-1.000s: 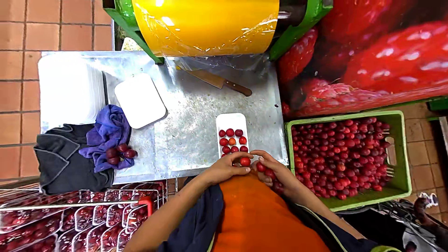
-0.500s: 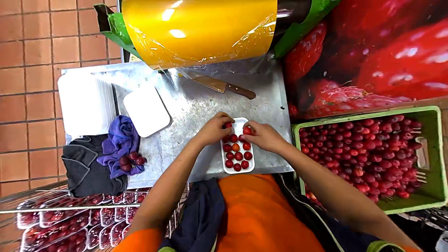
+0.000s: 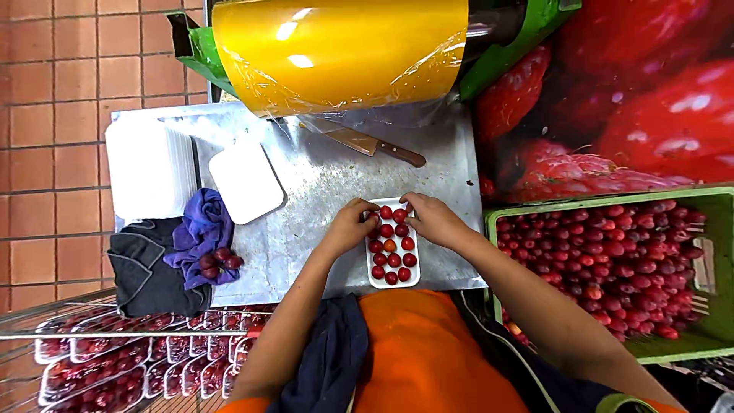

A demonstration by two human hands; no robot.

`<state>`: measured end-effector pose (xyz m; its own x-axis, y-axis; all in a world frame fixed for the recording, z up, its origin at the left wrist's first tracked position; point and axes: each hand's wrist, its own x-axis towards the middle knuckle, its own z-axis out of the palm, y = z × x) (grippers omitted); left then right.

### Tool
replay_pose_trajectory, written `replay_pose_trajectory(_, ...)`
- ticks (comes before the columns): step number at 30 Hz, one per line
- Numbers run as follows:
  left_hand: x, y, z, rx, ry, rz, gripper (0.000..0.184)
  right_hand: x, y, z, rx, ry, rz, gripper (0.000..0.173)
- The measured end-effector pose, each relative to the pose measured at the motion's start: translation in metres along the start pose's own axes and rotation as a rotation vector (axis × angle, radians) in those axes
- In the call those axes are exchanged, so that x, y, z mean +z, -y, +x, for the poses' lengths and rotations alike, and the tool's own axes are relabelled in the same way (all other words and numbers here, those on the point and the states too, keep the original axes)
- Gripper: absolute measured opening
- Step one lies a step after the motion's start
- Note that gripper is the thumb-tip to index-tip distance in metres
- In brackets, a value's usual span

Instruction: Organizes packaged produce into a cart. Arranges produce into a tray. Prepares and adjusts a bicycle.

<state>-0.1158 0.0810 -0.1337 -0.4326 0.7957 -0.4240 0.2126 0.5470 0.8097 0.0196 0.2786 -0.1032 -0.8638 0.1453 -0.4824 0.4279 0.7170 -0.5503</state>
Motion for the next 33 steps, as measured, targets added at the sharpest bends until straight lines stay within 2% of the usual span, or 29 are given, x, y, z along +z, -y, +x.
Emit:
replay_pose_trajectory(2, -0.003, 0.000, -0.001, -0.085, -0.001, -0.151, 0.025, 0.002, -0.009, 0.003, -0.062, -0.029, 0.004, 0.023)
replay_pose_trajectory(4, -0.006, 0.000, -0.002, -0.144, 0.016, -0.232, 0.025, 0.000, -0.018, 0.007, -0.122, -0.011, 0.012, 0.019)
replay_pose_trajectory(6, -0.010, -0.002, -0.001, -0.148, 0.028, -0.218, 0.025, -0.005, -0.022, 0.012, -0.131, 0.005, 0.027, 0.016)
replay_pose_trajectory(8, -0.011, -0.004, 0.004, -0.079, -0.014, -0.129, 0.026, -0.009, -0.021, 0.018, -0.069, -0.018, 0.109, 0.015)
replay_pose_trajectory(10, -0.010, -0.008, 0.013, 0.029, -0.031, -0.006, 0.029, -0.016, -0.014, 0.024, 0.089, -0.034, 0.330, 0.017)
replay_pose_trajectory(12, -0.008, -0.012, 0.019, 0.118, 0.002, 0.116, 0.029, -0.022, -0.007, 0.026, 0.253, -0.009, 0.664, 0.019)
replay_pose_trajectory(14, -0.005, -0.015, 0.020, 0.156, 0.016, 0.202, 0.026, -0.027, -0.004, 0.024, 0.293, 0.037, 0.859, 0.020)
replay_pose_trajectory(16, -0.005, -0.015, 0.017, 0.156, 0.028, 0.227, 0.025, -0.028, -0.003, 0.022, 0.199, 0.069, 0.821, 0.030)
replay_pose_trajectory(18, -0.004, -0.012, 0.011, 0.137, 0.054, 0.228, 0.025, -0.022, 0.001, 0.025, 0.103, 0.046, 0.625, 0.042)
replay_pose_trajectory(20, -0.002, -0.009, 0.005, 0.127, 0.033, 0.210, 0.024, -0.015, 0.009, 0.030, 0.000, 0.003, 0.391, 0.042)
replay_pose_trajectory(22, 0.000, -0.004, -0.002, 0.119, -0.068, 0.133, 0.023, -0.005, 0.016, 0.036, -0.086, -0.018, 0.203, 0.039)
replay_pose_trajectory(24, -0.001, 0.000, -0.009, 0.024, -0.179, -0.036, 0.021, 0.004, 0.017, 0.040, -0.156, -0.038, 0.121, 0.034)
replay_pose_trajectory(27, -0.003, 0.005, -0.019, -0.209, -0.278, -0.537, 0.023, 0.014, 0.009, 0.038, -0.254, -0.115, 0.146, 0.025)
replay_pose_trajectory(29, -0.003, 0.009, -0.023, -0.291, -0.297, -0.834, 0.034, 0.019, 0.002, 0.036, -0.304, -0.167, 0.187, 0.028)
replay_pose_trajectory(31, -0.002, 0.010, -0.027, -0.299, -0.283, -0.932, 0.039, 0.023, 0.001, 0.036, -0.321, -0.208, 0.201, 0.030)
replay_pose_trajectory(33, 0.000, 0.007, -0.030, -0.282, -0.252, -0.957, 0.034, 0.026, 0.003, 0.035, -0.339, -0.209, 0.176, 0.033)
